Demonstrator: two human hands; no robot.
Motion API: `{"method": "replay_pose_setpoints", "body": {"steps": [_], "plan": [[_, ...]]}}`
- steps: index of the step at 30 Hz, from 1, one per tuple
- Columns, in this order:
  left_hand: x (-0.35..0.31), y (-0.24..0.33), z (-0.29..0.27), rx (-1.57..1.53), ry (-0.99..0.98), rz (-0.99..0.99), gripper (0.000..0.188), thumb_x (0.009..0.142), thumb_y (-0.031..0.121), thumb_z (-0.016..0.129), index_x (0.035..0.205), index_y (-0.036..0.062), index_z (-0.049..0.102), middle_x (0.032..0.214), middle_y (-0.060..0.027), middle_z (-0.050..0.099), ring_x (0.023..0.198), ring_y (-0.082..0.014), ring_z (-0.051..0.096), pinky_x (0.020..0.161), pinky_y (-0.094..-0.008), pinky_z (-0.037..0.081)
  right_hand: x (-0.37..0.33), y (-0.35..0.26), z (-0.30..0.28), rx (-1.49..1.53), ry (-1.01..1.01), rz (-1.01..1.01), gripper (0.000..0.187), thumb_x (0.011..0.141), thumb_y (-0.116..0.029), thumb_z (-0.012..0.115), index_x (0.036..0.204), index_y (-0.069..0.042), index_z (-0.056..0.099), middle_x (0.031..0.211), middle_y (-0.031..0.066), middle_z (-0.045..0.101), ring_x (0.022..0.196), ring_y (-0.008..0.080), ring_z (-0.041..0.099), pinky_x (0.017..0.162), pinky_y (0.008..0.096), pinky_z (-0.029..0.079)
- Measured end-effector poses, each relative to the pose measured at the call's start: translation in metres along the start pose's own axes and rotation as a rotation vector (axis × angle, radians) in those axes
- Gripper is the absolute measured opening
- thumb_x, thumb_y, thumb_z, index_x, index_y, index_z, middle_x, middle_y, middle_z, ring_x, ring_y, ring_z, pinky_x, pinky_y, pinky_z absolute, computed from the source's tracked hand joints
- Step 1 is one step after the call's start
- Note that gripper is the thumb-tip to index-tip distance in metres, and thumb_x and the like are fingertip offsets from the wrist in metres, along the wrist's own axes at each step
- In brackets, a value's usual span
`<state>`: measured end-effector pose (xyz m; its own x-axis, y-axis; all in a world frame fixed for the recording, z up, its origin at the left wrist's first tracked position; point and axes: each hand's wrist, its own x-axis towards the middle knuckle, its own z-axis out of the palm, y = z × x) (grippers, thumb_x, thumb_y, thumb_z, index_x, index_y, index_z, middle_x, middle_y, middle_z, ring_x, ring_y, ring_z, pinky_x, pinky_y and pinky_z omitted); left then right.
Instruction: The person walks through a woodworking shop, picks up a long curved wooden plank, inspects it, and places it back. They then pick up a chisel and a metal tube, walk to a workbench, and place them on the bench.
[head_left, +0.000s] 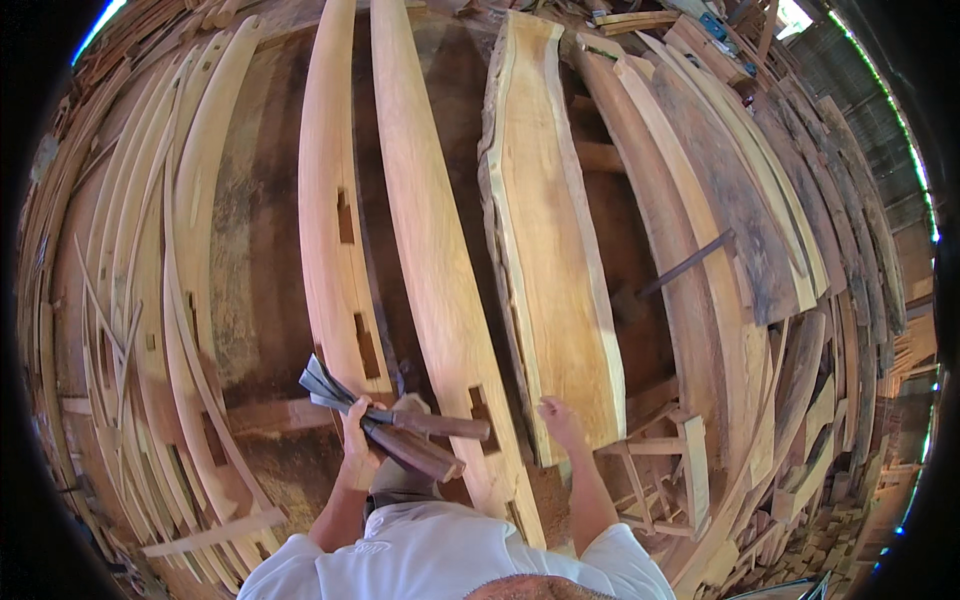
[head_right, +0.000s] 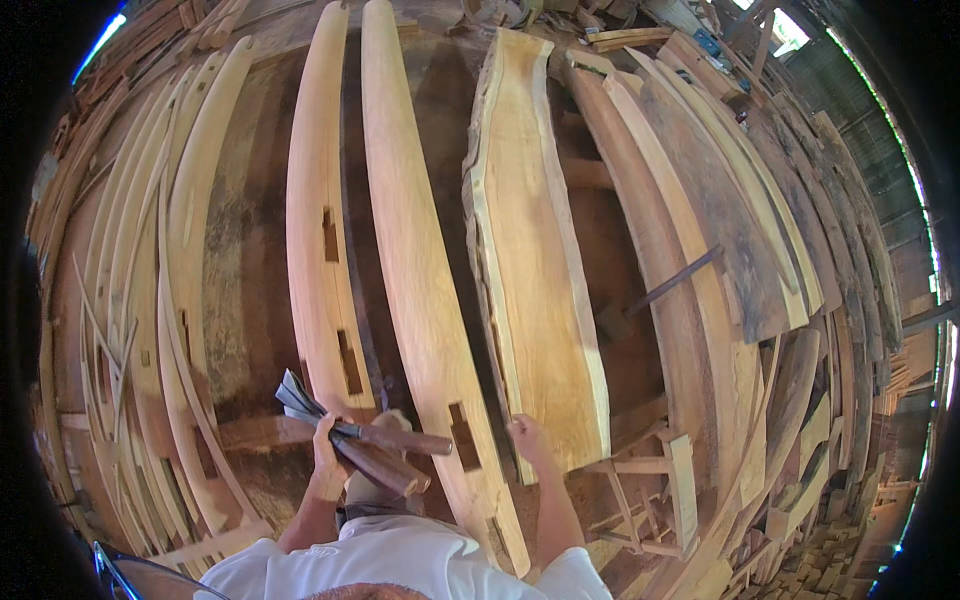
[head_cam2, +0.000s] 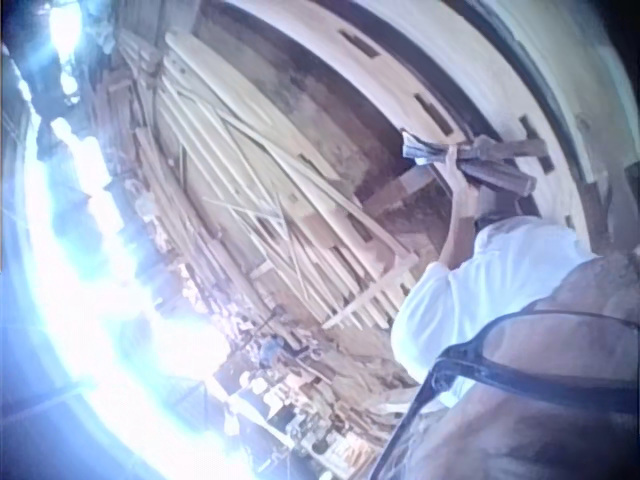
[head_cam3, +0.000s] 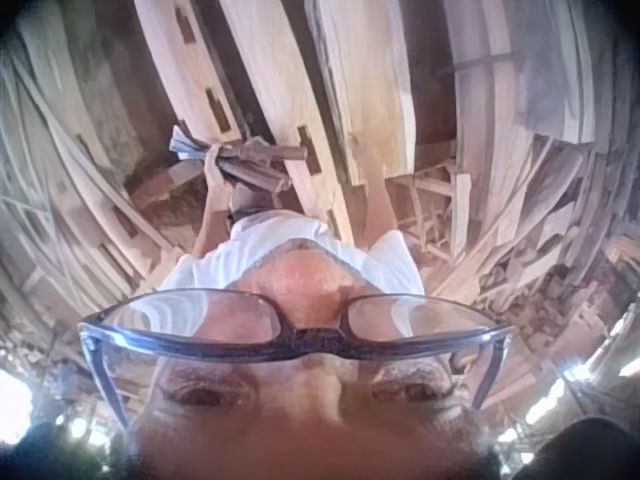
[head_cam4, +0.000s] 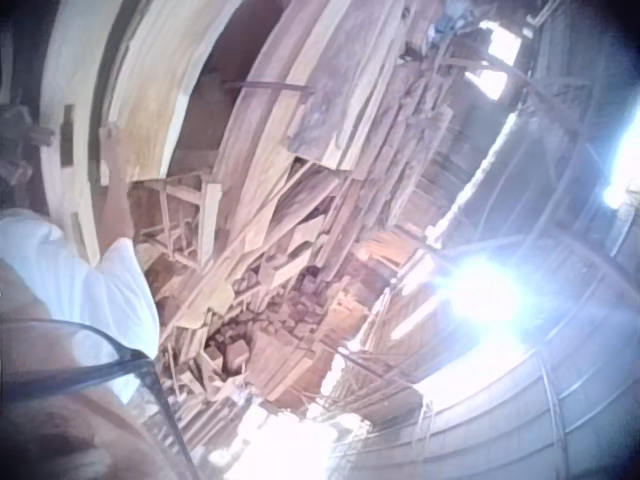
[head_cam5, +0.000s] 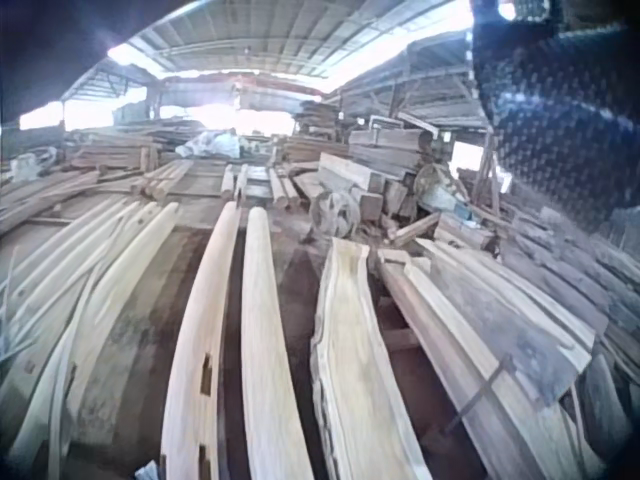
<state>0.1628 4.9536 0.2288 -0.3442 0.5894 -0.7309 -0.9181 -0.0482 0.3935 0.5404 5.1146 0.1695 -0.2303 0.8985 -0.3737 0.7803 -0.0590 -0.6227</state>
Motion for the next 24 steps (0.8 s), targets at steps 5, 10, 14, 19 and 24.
{"method": "replay_pose_setpoints", "body": {"steps": [5, 10, 14, 19, 24], "plan": [[0.027, 0.093, 0.079, 0.016, -0.005, -0.094, 0.019, 0.093, 0.032, 0.066, 0.097, 0.014, 0.061, 0.083, -0.0052, 0.064, 0.077, -0.0238, 0.066, 0.073, -0.0449, 0.059, 0.019, -0.098, -0.006, -0.058, -0.145, 0.008, 0.035, 0.095, -0.031, 0.065, 0.116, -0.004, 0.069, 0.107, 0.0187, 0.073, 0.101, 0.0352, 0.07, 0.087, 0.0445, 0.055], [0.077, 0.141, 0.125, 0.014, 0.019, -0.018, 0.018, 0.091, 0.029, 0.069, 0.095, 0.0136, 0.062, 0.086, -0.0068, 0.066, 0.079, -0.0247, 0.066, 0.077, -0.0464, 0.059, -0.015, -0.099, -0.013, -0.064, -0.042, 0.193, 0.036, 0.092, -0.032, 0.068, 0.114, -0.004, 0.07, 0.107, 0.0202, 0.072, 0.104, 0.0372, 0.067, 0.09, 0.0455, 0.053], [0.109, 0.155, 0.177, 0.105, -0.025, -0.01, 0.02, 0.092, 0.033, 0.068, 0.094, 0.015, 0.061, 0.086, -0.0054, 0.067, 0.081, -0.0251, 0.068, 0.077, -0.0459, 0.058, -0.001, -0.118, -0.038, 0.0, 0.222, 0.197, 0.047, 0.086, -0.032, 0.074, 0.122, -0.004, 0.066, 0.118, 0.0261, 0.065, 0.114, 0.0437, 0.059, 0.097, 0.0499, 0.048], [0.15, 0.141, 0.258, 0.196, -0.039, -0.029, 0.023, 0.093, 0.033, 0.069, 0.095, 0.0117, 0.061, 0.086, -0.009, 0.068, 0.082, -0.0267, 0.067, 0.079, -0.0455, 0.057, 0.057, -0.205, -0.108, -0.167, 0.351, 0.15, 0.074, 0.083, -0.032, 0.078, 0.145, -0.006, 0.048, 0.15, 0.0323, 0.038, 0.132, 0.0498, 0.043, 0.108, 0.0538, 0.041], [0.196, 0.106, 0.332, 0.222, -0.097, -0.093, 0.021, 0.097, 0.037, 0.064, 0.094, 0.0164, 0.063, 0.09, -0.0077, 0.068, 0.083, -0.0266, 0.067, 0.08, -0.0461, 0.057, 0.176, -0.192, -0.118, -0.33, 0.206, 0.139, 0.089, 0.079, -0.04, 0.081, 0.154, -0.016, 0.038, 0.155, 0.0371, 0.025, 0.134, 0.0583, 0.035, 0.106, 0.0638, 0.037]]}}
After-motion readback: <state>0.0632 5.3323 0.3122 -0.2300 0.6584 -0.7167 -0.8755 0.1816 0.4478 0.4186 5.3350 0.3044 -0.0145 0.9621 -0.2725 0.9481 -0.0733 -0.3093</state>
